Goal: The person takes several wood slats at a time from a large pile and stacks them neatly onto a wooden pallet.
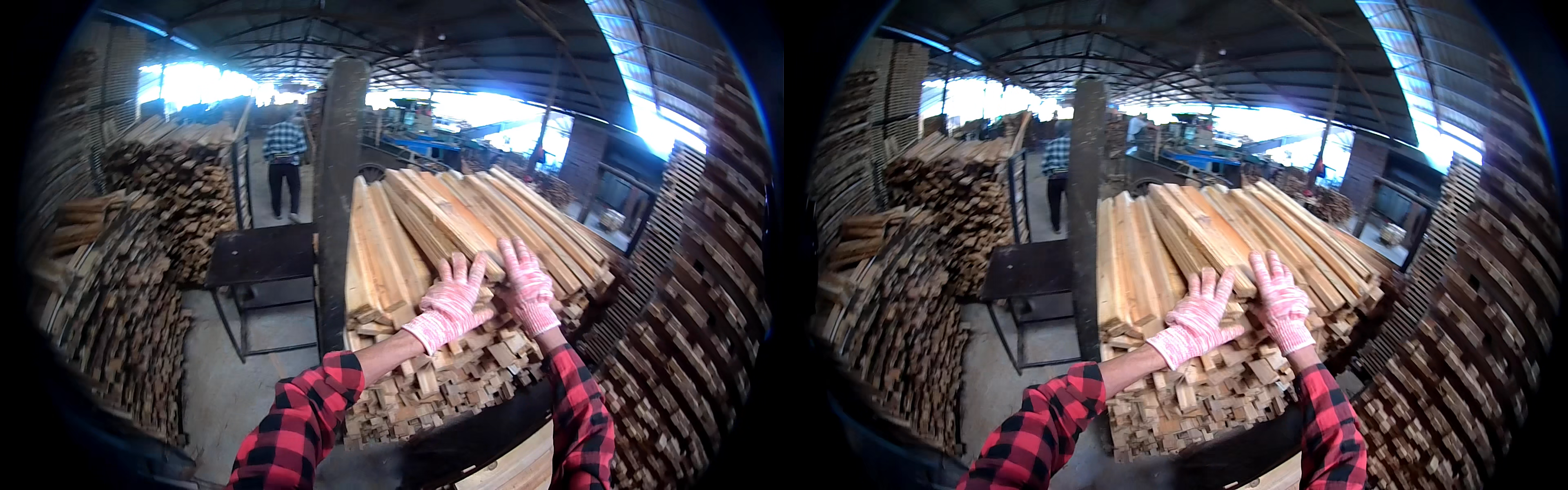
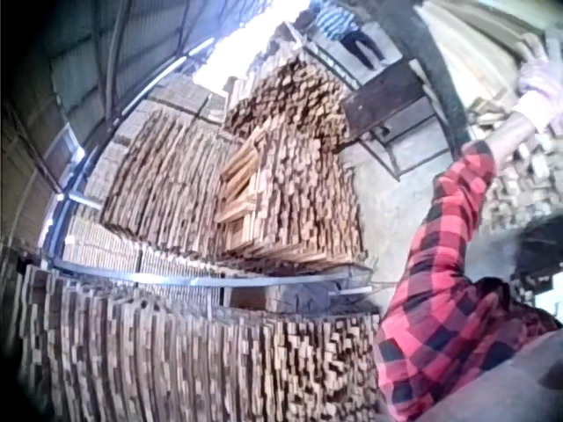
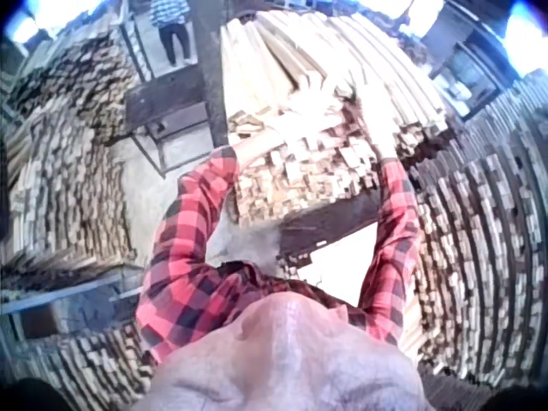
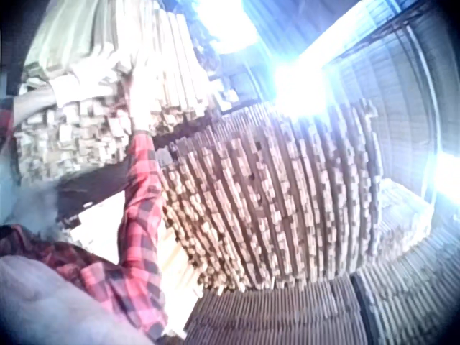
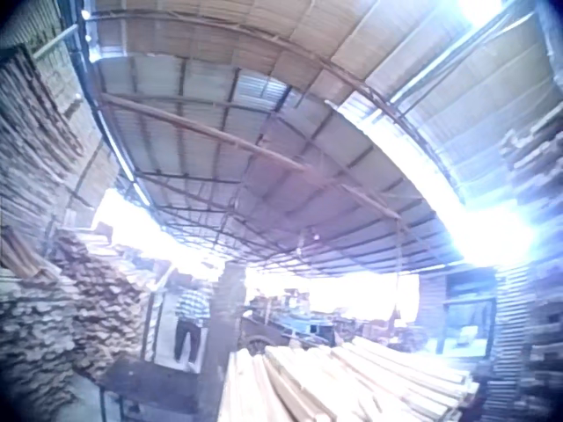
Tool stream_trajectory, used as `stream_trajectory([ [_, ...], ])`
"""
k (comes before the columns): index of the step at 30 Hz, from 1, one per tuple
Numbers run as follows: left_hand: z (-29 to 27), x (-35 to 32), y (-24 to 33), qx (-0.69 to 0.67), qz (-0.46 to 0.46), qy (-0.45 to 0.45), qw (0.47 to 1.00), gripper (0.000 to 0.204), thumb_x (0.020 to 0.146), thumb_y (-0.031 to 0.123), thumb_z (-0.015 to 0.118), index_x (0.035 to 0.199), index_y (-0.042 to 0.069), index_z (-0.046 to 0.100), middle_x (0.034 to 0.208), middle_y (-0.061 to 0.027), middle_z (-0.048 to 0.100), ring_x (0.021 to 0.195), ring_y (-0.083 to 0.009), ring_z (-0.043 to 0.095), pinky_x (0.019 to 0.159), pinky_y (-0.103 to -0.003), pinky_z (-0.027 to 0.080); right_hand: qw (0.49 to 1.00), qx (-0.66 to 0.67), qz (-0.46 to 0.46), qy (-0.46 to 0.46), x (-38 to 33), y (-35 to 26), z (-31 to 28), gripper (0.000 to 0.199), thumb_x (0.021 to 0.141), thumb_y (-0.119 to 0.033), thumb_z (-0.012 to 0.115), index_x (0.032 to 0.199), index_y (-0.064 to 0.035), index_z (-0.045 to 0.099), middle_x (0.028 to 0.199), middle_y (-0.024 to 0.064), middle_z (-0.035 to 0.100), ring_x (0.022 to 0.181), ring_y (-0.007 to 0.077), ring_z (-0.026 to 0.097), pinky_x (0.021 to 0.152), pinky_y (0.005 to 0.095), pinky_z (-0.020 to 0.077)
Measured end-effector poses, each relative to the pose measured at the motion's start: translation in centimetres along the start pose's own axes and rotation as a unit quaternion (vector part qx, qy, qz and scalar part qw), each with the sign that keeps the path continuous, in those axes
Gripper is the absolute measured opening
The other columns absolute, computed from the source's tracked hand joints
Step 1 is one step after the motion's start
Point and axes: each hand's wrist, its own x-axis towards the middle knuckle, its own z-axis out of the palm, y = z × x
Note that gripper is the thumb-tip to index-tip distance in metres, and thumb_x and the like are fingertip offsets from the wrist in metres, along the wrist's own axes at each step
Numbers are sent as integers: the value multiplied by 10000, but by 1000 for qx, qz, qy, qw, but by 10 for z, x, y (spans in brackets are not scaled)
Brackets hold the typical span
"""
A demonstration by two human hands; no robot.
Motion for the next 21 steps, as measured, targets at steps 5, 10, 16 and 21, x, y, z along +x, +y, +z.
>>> stream_trajectory([
  [5, 72, 36, -10, -289, 21, 263, 920, 1251, 612, 387, 958, 1599, 178, 218, 1657, -284, 51, 1510, -519, 42, 1229, -557, 194, 996, -31, -74, 38, 1, 8, 5, 657, 782, -171, 735, 1403, -199, 520, 1390, 101, 579, 1251, 378, 557, 932, 466, 545],
  [10, 65, 41, 10, -577, -127, 370, 717, 1114, 783, 474, 836, 1567, -19, 218, 1615, -280, 222, 1512, -364, 211, 1232, -440, 211, 997, 55, -47, 27, -6, 1, 9, 639, 779, -123, 728, 1382, -222, 544, 1336, 99, 594, 1172, 366, 583, 918, 468, 539],
  [16, 12, -43, 54, -720, -258, 133, 631, 1091, 849, 324, 802, 1602, 241, 17, 1249, -249, 594, 674, -240, 627, 521, -405, 539, 984, 165, 11, 68, -75, -22, -13, 665, 816, -87, 722, 1427, -249, 515, 1390, 206, 549, 1137, 412, 621, 917, 469, 552],
  [21, 57, -148, 92, -787, -128, 181, 576, 953, 893, 264, 731, 1604, 188, 101, 1422, -152, 448, 1152, -282, 569, 839, -404, 536, 958, 281, 40, -49, -194, -51, -121, 712, 834, -72, 693, 1490, -239, 472, 1413, 184, 536, 1153, 351, 645, 895, 425, 561],
])
